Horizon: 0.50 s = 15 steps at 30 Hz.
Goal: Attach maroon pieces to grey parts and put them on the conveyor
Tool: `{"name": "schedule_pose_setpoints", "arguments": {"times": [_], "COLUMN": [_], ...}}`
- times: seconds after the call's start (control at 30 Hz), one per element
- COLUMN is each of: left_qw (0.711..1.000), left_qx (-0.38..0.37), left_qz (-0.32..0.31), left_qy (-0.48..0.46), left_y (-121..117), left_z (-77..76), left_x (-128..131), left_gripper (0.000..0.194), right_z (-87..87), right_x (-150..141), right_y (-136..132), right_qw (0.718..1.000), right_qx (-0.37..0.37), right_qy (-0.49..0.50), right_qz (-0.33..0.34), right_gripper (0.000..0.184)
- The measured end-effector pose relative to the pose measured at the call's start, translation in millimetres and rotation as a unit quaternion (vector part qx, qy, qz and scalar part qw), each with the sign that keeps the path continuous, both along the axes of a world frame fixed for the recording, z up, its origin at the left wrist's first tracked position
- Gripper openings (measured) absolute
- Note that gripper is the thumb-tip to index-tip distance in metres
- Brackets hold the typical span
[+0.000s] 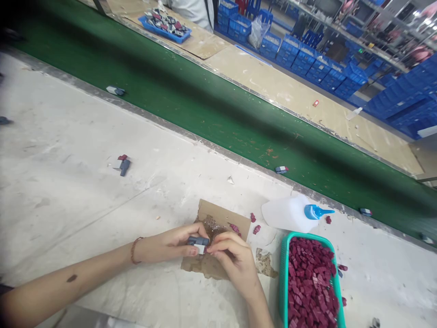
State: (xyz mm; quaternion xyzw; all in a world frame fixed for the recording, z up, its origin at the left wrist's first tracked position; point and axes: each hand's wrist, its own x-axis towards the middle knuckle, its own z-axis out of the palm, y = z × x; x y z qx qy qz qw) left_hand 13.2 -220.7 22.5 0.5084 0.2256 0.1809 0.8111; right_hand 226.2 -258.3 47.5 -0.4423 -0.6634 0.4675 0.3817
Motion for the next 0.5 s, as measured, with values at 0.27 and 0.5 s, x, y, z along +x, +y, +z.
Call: {"name": "schedule_pose_setpoints", "arguments": {"times": [0.27, 0.5], "left_qw": [1.000, 0.999], "left_qx": [-0.010, 0.032], "left_qz": [-0.011, -0.017], "left_qy": [0.017, 0.039], "left_y": [0.4, 1.5], "left_z": [0.2, -4.2], "left_x": [-1.0, -0.9], "left_gripper": [0.051, 0.045], "right_z": [-1.1, -5.3], "right_x": [-2.5, -4.8], "right_y": [-3.2, -5.1], "right_qw": [0.999, 0.998], "right_qx": [-0.005, 0.026], "right_qy": [-0.022, -0.055], "right_qz": [-0.046, -0.034], "right_gripper": [0.012, 0.020]}}
